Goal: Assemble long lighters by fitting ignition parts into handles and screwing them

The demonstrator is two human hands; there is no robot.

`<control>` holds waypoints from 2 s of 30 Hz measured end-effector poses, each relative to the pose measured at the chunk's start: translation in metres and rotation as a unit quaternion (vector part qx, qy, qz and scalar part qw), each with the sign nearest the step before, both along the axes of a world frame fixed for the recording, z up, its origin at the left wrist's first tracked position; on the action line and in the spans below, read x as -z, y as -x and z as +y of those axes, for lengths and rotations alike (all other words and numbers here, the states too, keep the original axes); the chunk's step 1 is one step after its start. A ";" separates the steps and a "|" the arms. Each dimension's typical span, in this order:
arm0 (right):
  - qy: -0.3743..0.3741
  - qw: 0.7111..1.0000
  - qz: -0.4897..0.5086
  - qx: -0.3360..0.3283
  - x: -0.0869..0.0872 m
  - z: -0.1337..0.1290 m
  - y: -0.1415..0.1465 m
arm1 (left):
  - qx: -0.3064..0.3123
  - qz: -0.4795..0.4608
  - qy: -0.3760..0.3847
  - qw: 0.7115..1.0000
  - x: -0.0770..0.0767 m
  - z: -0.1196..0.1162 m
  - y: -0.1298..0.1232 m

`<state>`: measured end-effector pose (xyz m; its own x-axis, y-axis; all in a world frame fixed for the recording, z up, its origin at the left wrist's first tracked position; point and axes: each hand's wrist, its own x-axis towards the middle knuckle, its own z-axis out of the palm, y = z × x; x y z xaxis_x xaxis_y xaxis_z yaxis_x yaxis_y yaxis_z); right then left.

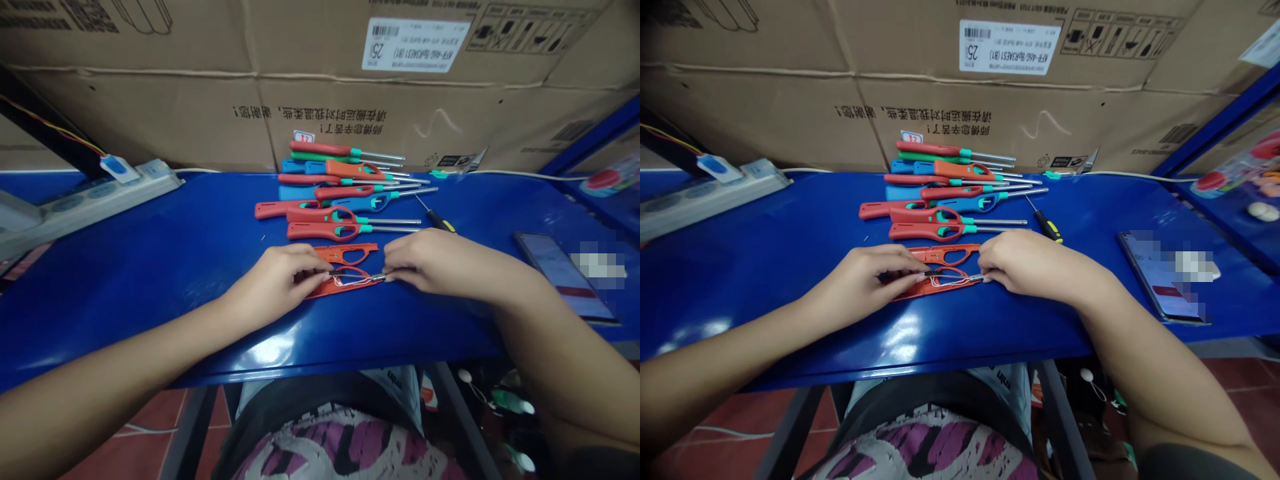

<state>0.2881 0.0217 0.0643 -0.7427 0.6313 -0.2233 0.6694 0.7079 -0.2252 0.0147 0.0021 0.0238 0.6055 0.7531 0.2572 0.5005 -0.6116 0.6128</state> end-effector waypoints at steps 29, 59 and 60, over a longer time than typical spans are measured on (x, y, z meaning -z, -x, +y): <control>-0.043 0.997 -0.051 -0.038 -0.003 -0.016 0.004 | 0.006 0.037 0.008 0.999 -0.002 -0.006 0.003; -0.121 0.979 -0.155 -0.059 -0.006 -0.032 0.020 | -0.011 0.041 0.004 0.999 -0.005 -0.008 -0.002; -0.126 0.977 -0.159 -0.059 -0.006 -0.033 0.023 | -0.012 0.041 0.006 0.999 -0.005 -0.008 -0.002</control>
